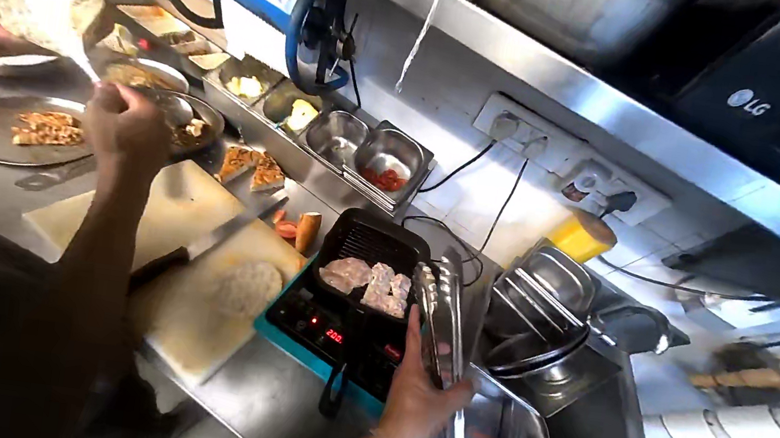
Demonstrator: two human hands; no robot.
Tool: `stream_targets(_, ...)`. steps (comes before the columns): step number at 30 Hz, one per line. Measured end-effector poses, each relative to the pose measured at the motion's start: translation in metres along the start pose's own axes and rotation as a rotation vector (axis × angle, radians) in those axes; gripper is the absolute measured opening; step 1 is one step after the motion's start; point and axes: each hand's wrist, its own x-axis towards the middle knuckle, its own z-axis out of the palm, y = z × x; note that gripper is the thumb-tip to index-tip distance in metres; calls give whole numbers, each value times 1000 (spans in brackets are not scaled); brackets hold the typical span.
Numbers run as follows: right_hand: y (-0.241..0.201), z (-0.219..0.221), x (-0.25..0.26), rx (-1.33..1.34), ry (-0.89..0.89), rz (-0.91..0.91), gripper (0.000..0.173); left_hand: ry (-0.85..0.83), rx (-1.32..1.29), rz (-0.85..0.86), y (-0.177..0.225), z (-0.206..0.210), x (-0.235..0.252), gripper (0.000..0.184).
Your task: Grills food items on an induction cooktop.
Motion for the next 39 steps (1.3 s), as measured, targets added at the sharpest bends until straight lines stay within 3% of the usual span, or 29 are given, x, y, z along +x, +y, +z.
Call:
stream_targets(2,-5,9,25,229,-142,102,52,-67,-11,-7,0,-15,-8,123)
stream_targets(5,-1,29,59,295,-207,67,37,-47,-45,8,-2,-36,-10,111)
stream_targets(8,-2,38,82,308,-276,163,36,-60,188,33,3,-69,-13,102)
stream_targets(12,-6,17,133,229,-387,444,36,276,616,263,-10,-115,-42,62)
stream_targets(14,-8,9,154,173,-427,515,37,359,740,189,-25,-134,-50,59)
stream_targets(18,-32,9,188,72,-527,594,35,195,645,-119,-42,-140,-48,67)
stream_targets(21,-47,17,209,2,-546,637,36,153,652,-130,-50,-136,-43,59)
stream_targets(24,-43,24,217,-17,-559,628,34,135,656,-118,-50,-137,-41,56)
stream_targets(31,24,40,194,79,-500,414,28,123,633,-130,-47,-142,-41,57)
stream_targets(39,11,37,187,91,-533,219,35,144,567,-96,-61,-148,-47,59)
